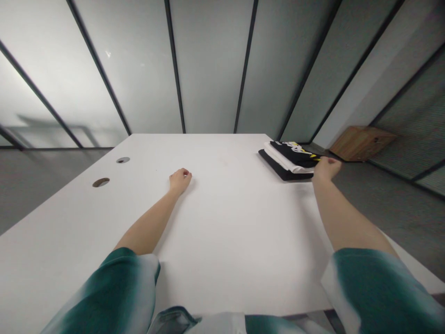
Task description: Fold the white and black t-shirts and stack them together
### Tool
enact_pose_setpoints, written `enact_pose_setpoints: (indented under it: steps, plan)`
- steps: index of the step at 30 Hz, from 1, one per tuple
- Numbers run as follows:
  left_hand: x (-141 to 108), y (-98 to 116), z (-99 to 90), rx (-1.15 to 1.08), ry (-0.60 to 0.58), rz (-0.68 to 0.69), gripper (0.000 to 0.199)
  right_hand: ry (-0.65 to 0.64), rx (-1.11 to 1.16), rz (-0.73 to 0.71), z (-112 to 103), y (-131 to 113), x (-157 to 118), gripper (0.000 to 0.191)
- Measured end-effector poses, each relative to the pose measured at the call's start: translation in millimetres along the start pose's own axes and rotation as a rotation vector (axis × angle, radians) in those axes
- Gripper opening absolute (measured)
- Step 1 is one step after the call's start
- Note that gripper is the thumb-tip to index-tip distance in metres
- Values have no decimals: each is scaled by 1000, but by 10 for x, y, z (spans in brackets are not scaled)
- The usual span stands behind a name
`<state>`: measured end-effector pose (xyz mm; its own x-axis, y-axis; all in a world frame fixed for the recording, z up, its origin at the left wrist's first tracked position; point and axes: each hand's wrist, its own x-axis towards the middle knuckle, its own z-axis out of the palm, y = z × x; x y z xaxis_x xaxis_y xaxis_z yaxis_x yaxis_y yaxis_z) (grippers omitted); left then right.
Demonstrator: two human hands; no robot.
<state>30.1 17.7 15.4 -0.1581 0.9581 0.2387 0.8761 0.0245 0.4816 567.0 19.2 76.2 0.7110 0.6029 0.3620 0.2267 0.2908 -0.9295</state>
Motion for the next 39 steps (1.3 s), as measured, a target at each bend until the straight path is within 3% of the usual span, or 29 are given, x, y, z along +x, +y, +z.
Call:
enact_pose_setpoints:
  steps: [2,3,6,9,12,17,19,28,35,39]
  plan:
    - [-4,6,-1,0,0,2,23,239,-50,-64,15,-83,-62,33]
    - [-7,9,-2,1,0,3,23,298,-83,-102,52,-131,-100,32]
    - [-17,18,-9,8,-3,4,24,259,-174,-221,295,-261,-273,29]
    - [-26,27,-18,21,-2,9,24,26,-229,-257,667,-290,-606,22]
    - [-34,38,-28,45,-3,24,24,-250,-350,-288,984,-171,-1077,6]
    - [-42,55,-37,67,-9,67,25,-715,-728,-492,1142,81,-1643,18]
    - [-48,59,-33,74,-4,100,26,-751,-792,-536,1120,115,-1694,23]
    - [-120,121,-51,105,-4,208,27,-646,-843,-516,1054,101,-1623,27]
    - [-174,183,-73,168,-28,202,28,-786,-925,-592,1080,98,-1664,33]
    - [-201,185,3,199,-84,222,42,-863,-1018,-646,1101,135,-1688,37]
